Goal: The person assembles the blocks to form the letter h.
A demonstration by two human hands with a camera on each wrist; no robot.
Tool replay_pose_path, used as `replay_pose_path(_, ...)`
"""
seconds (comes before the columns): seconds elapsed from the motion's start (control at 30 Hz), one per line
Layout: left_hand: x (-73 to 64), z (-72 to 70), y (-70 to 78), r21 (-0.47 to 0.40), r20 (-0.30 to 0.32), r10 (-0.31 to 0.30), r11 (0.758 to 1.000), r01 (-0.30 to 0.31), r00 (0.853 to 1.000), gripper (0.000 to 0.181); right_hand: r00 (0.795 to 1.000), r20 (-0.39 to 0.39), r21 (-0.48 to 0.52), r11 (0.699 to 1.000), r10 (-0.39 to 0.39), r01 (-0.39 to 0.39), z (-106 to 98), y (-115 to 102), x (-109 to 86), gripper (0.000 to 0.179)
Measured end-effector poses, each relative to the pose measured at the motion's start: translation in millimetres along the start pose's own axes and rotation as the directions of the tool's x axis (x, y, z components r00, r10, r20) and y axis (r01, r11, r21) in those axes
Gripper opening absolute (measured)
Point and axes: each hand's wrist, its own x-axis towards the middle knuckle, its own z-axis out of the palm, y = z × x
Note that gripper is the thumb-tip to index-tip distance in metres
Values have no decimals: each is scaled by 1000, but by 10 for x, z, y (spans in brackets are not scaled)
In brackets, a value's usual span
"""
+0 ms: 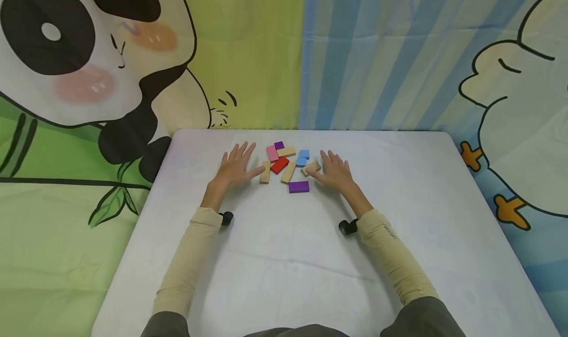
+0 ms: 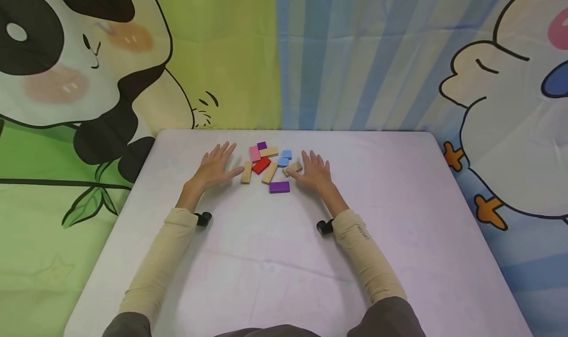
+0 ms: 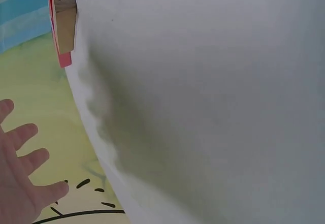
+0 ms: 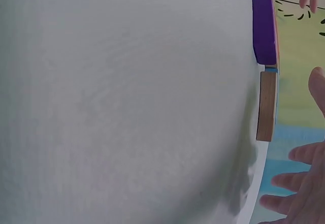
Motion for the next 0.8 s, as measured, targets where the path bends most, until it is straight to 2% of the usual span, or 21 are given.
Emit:
replay_pose_path(0.17,-76,-33,-32,-1,17,3,1000,-3,1000,92,1000,-20,20,1000,-19,19,3,-50,-6,92)
replay_pose_path(0.43,-177,-78,-76,-16,28,25,1000,-24,999,92,1000,-3,47,999,9,-9,98,-135,7,88)
replay_pose_path(0.67,-306,-71,-159,-63,38,69,996,-66,997,91,999,-52,72,997,15,-11,177,-179,7,83)
replay_pose_path(0.8,-374,-63,-229,-68,46,65,996,-62,997,92,996,-78,90,995,47,-40,180,-184,15,81)
